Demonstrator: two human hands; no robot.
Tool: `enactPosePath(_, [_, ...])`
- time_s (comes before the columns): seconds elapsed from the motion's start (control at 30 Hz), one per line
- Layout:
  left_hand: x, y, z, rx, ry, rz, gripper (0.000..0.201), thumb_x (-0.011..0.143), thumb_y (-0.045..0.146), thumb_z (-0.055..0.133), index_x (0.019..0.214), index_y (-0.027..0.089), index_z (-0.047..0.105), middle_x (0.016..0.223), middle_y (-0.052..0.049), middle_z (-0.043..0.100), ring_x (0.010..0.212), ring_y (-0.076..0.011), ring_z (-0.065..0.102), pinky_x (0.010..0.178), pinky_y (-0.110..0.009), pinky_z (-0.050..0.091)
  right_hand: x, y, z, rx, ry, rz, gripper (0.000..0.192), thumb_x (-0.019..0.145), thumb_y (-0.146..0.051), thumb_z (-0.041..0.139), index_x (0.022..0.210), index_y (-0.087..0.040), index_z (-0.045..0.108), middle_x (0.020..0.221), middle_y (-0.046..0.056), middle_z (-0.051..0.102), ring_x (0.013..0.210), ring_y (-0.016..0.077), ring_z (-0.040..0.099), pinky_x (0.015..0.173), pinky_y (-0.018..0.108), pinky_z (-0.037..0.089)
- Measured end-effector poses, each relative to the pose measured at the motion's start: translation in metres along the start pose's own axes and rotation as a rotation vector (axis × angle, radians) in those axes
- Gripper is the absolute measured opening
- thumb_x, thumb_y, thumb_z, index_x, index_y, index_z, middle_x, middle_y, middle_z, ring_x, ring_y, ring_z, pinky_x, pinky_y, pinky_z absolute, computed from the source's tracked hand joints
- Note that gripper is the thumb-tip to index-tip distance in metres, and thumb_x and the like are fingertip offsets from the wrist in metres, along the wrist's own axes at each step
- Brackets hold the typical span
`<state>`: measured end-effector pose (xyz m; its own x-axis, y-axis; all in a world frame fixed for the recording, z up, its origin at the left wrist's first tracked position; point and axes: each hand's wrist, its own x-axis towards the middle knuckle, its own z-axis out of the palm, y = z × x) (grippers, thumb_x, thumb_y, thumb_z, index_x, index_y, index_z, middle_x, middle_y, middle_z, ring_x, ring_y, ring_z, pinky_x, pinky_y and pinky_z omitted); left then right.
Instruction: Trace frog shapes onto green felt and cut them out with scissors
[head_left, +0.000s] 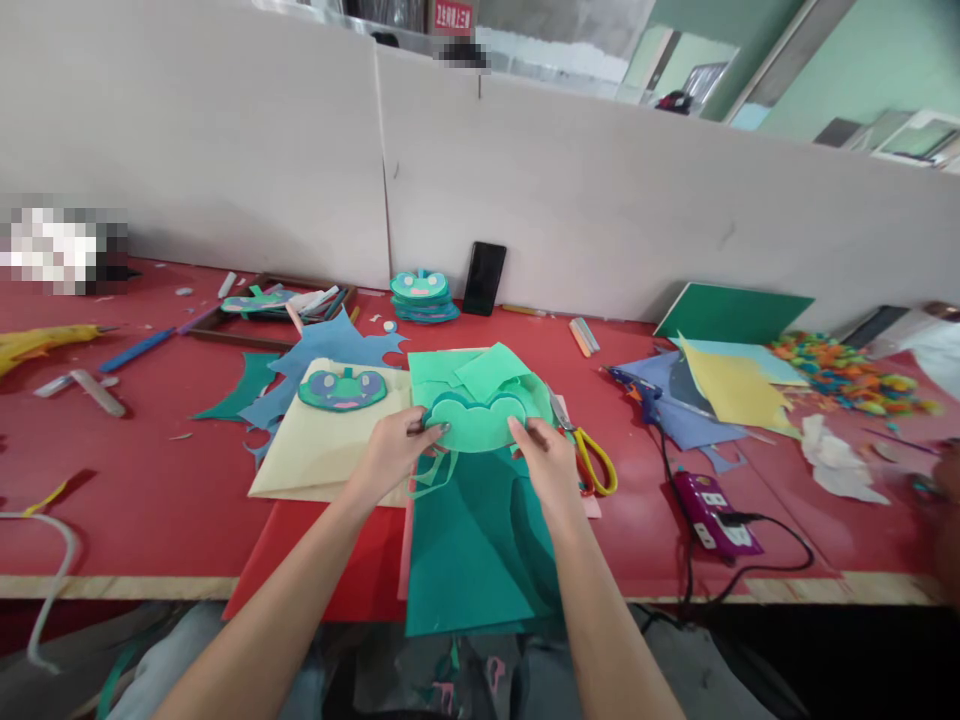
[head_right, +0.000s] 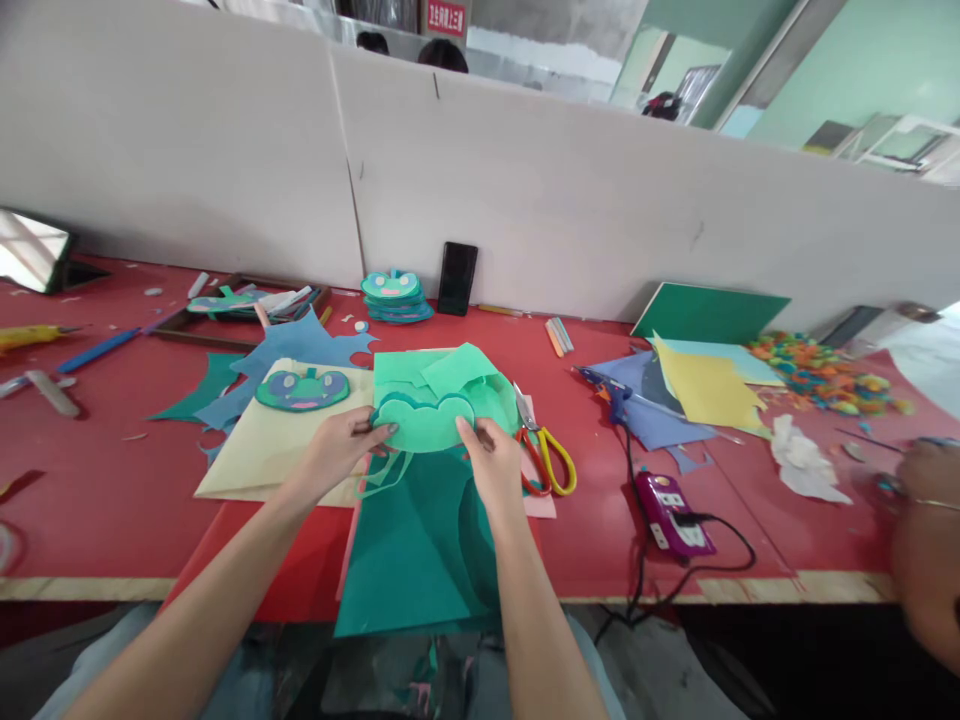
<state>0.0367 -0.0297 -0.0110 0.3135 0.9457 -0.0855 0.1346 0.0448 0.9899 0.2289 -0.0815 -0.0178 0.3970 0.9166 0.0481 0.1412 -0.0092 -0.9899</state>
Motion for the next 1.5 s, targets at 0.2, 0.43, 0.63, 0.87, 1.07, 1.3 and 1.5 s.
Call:
enactPosePath(0.2, [0.002, -0.008, 0.001, 0.011, 0.025, -0.029, 0.032, 0.066, 0.048, 0.066, 0.063, 0.019, 0.053, 0.057, 0.002, 0.063, 0.06, -0.0194, 0.067, 0.054, -0.027, 0.052, 0.001, 0.007, -0.002, -0.117, -0.031, -0.05, 0.036, 0.077, -0.051, 0.057, 0.063, -0.019, 0.048, 0.049, -0.003, 0.057, 0.044, 0.012, 0.049, 0.047, 0.023, 0.038])
enactPosePath(0.43, [0.002, -0.007, 0.002, -0.02, 0.059, -0.04, 0.039, 0.063, 0.053, 0.066, 0.057, 0.019, 0.049, 0.053, 0.002, 0.062, 0.057, -0.0198, 0.067, 0.051, -0.027, 0.052, 0.001, 0.01, -0.001, -0.109, -0.01, -0.033, 0.036, 0.075, -0.052, 0.059, 0.065, -0.018, 0.051, 0.052, -0.001, 0.059, 0.046, 0.0131, 0.05, 0.046, 0.023, 0.038])
enactPosePath(0.63, [0.002, -0.007, 0.003, -0.05, 0.04, -0.006, 0.037, 0.064, 0.054, 0.065, 0.067, 0.018, 0.057, 0.059, 0.002, 0.063, 0.06, -0.0178, 0.065, 0.061, -0.03, 0.055, 0.0, 0.008, 0.0, -0.105, 0.017, -0.013, 0.036, 0.073, -0.052, 0.061, 0.064, -0.017, 0.054, 0.053, 0.0, 0.06, 0.047, 0.0129, 0.051, 0.048, 0.023, 0.039])
enactPosePath(0.87, [0.003, -0.008, 0.004, -0.08, 0.059, -0.035, 0.035, 0.061, 0.049, 0.069, 0.069, 0.016, 0.061, 0.063, 0.001, 0.065, 0.061, -0.0165, 0.064, 0.063, -0.031, 0.055, 0.001, 0.008, 0.0, -0.068, 0.02, -0.047, 0.034, 0.072, -0.05, 0.062, 0.074, -0.016, 0.062, 0.062, -0.001, 0.059, 0.062, 0.0159, 0.056, 0.06, 0.026, 0.045])
enactPosePath(1.07, [0.002, -0.009, 0.005, -0.083, 0.041, -0.059, 0.036, 0.06, 0.051, 0.069, 0.067, 0.016, 0.06, 0.063, 0.0, 0.066, 0.061, -0.0182, 0.065, 0.063, -0.032, 0.056, 0.003, 0.012, 0.0, 0.01, 0.025, -0.022, 0.035, 0.071, -0.048, 0.064, 0.082, -0.014, 0.067, 0.07, 0.002, 0.064, 0.07, 0.0186, 0.059, 0.065, 0.029, 0.05])
enactPosePath(1.3, [0.003, -0.01, 0.004, -0.076, 0.014, -0.062, 0.032, 0.066, 0.048, 0.065, 0.069, 0.017, 0.059, 0.064, 0.001, 0.065, 0.064, -0.0187, 0.067, 0.065, -0.032, 0.056, 0.004, 0.015, 0.0, -0.017, 0.082, -0.005, 0.035, 0.066, -0.048, 0.067, 0.074, -0.014, 0.067, 0.058, -0.001, 0.059, 0.059, 0.0157, 0.055, 0.06, 0.028, 0.048])
enactPosePath(1.5, [0.001, -0.008, 0.006, -0.063, 0.015, -0.066, 0.03, 0.066, 0.043, 0.068, 0.077, 0.017, 0.06, 0.065, 0.001, 0.065, 0.064, -0.0171, 0.066, 0.066, -0.032, 0.056, 0.003, 0.011, 0.001, -0.016, 0.087, 0.008, 0.035, 0.065, -0.048, 0.068, 0.07, -0.013, 0.066, 0.055, -0.001, 0.056, 0.057, 0.0149, 0.052, 0.058, 0.027, 0.046])
